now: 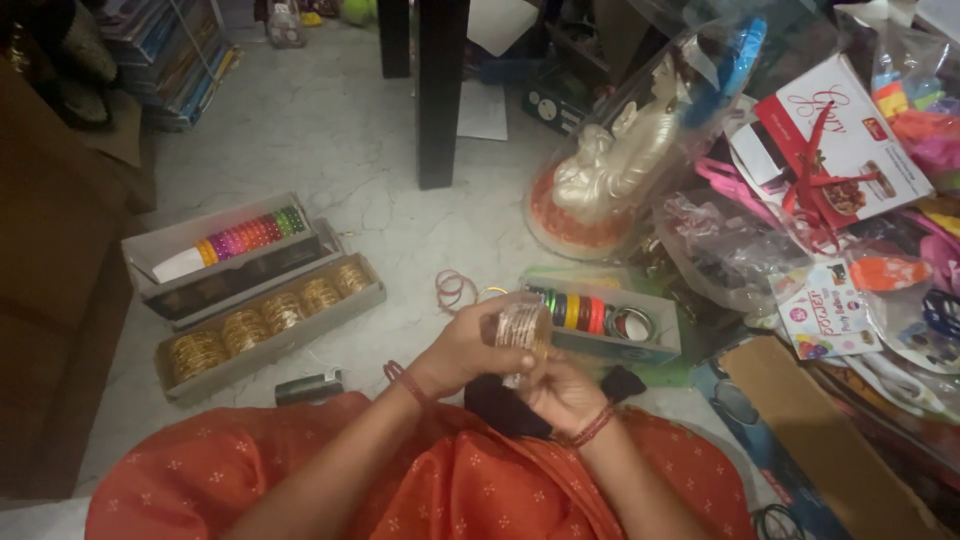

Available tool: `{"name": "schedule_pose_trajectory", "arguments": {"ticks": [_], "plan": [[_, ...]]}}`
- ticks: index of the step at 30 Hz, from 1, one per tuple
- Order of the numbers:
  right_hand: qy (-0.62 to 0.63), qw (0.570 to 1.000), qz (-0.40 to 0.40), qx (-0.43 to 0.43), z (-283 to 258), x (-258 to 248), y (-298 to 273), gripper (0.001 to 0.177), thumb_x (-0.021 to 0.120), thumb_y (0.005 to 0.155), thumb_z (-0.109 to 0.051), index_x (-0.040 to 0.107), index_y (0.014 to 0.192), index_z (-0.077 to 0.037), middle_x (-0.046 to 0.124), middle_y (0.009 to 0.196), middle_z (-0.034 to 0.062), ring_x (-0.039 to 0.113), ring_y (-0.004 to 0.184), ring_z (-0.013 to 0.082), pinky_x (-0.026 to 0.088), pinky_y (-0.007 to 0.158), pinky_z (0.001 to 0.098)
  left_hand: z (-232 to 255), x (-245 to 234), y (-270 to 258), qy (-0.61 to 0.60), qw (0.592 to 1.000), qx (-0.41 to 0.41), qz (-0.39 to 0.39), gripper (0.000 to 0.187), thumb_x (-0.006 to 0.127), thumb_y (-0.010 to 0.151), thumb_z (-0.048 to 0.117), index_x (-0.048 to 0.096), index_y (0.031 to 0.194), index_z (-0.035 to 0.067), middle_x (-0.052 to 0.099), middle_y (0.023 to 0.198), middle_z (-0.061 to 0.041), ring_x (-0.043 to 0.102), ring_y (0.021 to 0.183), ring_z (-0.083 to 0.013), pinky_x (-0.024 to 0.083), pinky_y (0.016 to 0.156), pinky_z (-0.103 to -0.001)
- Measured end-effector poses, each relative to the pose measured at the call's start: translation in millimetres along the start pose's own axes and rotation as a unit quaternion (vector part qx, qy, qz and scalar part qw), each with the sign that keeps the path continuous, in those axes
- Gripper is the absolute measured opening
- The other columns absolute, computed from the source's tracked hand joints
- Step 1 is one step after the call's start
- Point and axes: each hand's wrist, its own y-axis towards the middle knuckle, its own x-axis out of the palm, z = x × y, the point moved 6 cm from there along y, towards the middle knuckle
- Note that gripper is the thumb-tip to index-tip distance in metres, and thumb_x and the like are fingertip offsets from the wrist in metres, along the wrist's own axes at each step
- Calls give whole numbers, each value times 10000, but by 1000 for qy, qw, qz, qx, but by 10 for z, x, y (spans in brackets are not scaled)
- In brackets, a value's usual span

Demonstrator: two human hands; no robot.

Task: Organizing and packaging bangles into various boxes and plastic bags on the floor.

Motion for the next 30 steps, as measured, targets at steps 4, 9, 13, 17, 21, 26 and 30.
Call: {"name": "schedule_pose_trajectory", "arguments": {"ticks": [4, 9, 13, 17, 21, 26, 30], "plan": [[-71, 993, 73, -52, -8, 111, 43, 327, 503, 950, 31, 589, 1261, -26, 683, 1074, 79, 690, 821, 134, 584, 659, 265, -5, -10, -20, -22, 1000, 9, 1, 759, 843, 815, 136, 509, 1469, -59, 669, 1205, -66, 643, 1087, -146, 533, 979, -311], [-204, 967, 139, -65, -51, -631, 209, 257, 459, 1019, -87, 578, 1174, 80, 677, 1072, 194, 704, 877, 289, 635, 785, 464, 0, -86, 10, 128, 990, 22, 56, 826, 879, 715, 108, 510, 1443, -22, 694, 1194, -48, 642, 1082, -113, 530, 958, -282], [-191, 945, 248, -96, -262, 161, -118, 401, 443, 1043, -294, 580, 1225, 36, 661, 1132, 166, 701, 969, 306, 627, 858, 505, 50, -78, 41, 141, 986, -14, 84, 837, 877, 665, 160, 524, 1407, 5, 694, 1147, -49, 669, 1018, -127, 578, 871, -296], [-152, 987, 40, -37, -123, 773, -167, 612, 451, 978, -544, 567, 1322, -52, 664, 1222, 128, 668, 1066, 260, 574, 895, 471, -17, -106, 42, 290, 949, 41, 112, 843, 905, 630, 202, 568, 1373, -11, 715, 1152, -99, 682, 1056, -166, 562, 933, -304], [-115, 988, 68, -82, -76, 423, -101, 571, 532, 973, -518, 565, 1331, -75, 661, 1252, 84, 661, 1132, 221, 553, 987, 410, -29, 117, -16, 380, 918, 88, 73, 839, 913, 629, 209, 557, 1357, -8, 682, 1176, -165, 700, 1070, -280, 554, 934, -377], [-103, 984, 81, -123, -59, 251, -49, 433, 648, 980, -366, 602, 1275, -53, 688, 1215, 73, 673, 1111, 203, 544, 990, 385, -4, 244, -56, 448, 885, 116, 48, 744, 880, 666, 174, 575, 1329, 30, 654, 1211, -197, 656, 1111, -386, 542, 933, -429], [-164, 974, 94, -123, -26, 101, -1, 371, 689, 962, -263, 625, 1248, -35, 699, 1194, 47, 676, 1090, 171, 556, 960, 356, -95, 176, -73, 483, 865, 131, 31, 640, 853, 685, 149, 578, 1253, 38, 646, 1240, -198, 632, 1152, -400, 536, 948, -437]]}}
